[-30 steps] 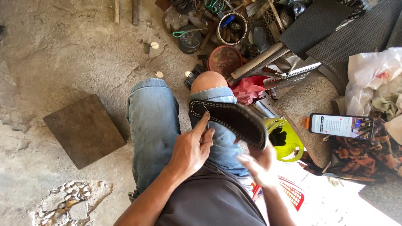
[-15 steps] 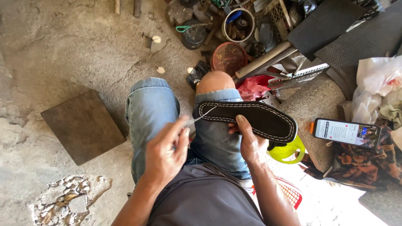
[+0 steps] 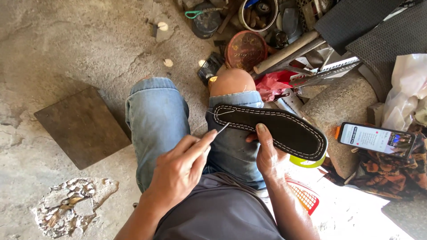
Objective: Hand-stitching a shoe sole with a needle and thread
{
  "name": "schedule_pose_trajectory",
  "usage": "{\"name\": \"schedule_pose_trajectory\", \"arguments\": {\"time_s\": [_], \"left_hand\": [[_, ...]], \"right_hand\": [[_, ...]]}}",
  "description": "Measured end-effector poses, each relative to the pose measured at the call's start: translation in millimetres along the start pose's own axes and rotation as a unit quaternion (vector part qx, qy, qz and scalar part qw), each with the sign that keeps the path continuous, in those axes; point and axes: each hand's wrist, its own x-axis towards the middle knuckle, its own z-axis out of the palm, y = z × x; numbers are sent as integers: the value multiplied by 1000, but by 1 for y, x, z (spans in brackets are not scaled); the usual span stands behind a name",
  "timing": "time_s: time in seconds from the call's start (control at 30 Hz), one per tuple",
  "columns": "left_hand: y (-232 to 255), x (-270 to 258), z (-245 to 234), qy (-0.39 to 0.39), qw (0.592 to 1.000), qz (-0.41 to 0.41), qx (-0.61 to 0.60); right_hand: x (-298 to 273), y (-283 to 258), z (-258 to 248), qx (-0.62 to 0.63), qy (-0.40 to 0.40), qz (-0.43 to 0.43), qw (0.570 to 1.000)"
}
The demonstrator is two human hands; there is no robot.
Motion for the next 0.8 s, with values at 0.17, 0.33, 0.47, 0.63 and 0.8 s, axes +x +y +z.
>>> {"name": "schedule_pose_trajectory", "arguments": {"time_s": [0.17, 0.33, 0.47, 0.63, 0.8], "left_hand": [[-4, 17, 9, -42, 992, 10, 114], [-3, 26, 9, -55, 991, 7, 119], [-3, 29, 10, -74, 990, -3, 116], [-5, 30, 11, -67, 990, -2, 127], [-4, 32, 9, -71, 990, -3, 125]], "right_hand": [[0, -4, -7, -85, -33, 25, 996], [0, -20, -3, -68, -45, 0, 997], [1, -36, -2, -128, -69, -14, 989], [2, -18, -4, -105, -61, -4, 993], [3, -24, -2, -118, -69, -18, 990]]}}
